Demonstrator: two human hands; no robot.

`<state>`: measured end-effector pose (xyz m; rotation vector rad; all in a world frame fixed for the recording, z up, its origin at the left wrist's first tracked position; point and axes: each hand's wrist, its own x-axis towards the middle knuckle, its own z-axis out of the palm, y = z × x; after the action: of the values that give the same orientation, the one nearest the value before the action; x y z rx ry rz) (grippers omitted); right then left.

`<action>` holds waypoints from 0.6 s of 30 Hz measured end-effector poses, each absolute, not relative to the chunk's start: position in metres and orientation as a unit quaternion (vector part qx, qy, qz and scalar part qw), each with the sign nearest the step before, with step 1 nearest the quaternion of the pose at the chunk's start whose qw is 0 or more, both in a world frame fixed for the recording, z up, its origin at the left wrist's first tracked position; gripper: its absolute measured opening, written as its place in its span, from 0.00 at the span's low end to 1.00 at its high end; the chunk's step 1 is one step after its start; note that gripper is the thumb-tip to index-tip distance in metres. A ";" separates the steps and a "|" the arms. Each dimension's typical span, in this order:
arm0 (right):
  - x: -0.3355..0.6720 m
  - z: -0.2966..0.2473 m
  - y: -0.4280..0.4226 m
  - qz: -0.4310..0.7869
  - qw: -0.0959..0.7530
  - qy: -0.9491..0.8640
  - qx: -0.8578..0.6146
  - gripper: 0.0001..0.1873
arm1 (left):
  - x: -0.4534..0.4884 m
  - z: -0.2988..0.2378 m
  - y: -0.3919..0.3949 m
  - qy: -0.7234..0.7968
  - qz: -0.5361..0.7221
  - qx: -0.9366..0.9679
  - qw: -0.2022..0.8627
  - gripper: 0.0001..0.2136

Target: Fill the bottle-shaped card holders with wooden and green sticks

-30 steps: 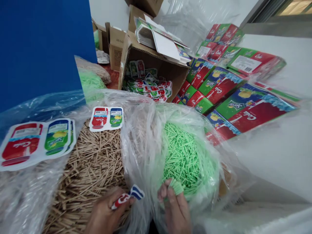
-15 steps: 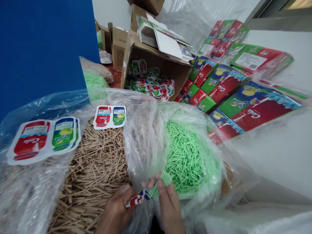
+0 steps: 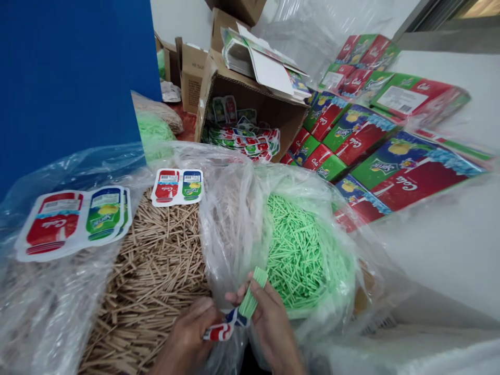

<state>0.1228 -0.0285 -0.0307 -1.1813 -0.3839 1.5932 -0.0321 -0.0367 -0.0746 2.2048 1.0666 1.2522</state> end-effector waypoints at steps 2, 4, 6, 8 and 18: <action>0.122 -0.034 -0.029 0.661 0.522 -0.183 -0.508 0.24 | -0.032 -0.080 -0.038 0.371 0.440 0.794 0.197 0.08; 0.122 -0.037 -0.033 0.634 0.519 -0.237 -0.523 0.23 | -0.031 -0.088 -0.041 0.387 0.435 0.787 0.205 0.09; 0.120 -0.040 -0.039 0.600 0.502 -0.308 -0.542 0.22 | -0.027 -0.097 -0.045 0.412 0.431 0.773 0.216 0.09; 0.117 -0.041 -0.045 0.559 0.476 -0.372 -0.568 0.22 | -0.025 -0.104 -0.049 0.429 0.430 0.763 0.223 0.10; 0.110 -0.037 -0.056 0.514 0.473 -0.473 -0.537 0.22 | -0.038 -0.083 -0.048 0.534 0.426 0.477 0.553 0.08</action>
<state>0.1097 -0.0564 -0.0370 -1.3134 -1.1587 1.2593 -0.0380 -0.0484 -0.0825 1.1273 1.2613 1.0077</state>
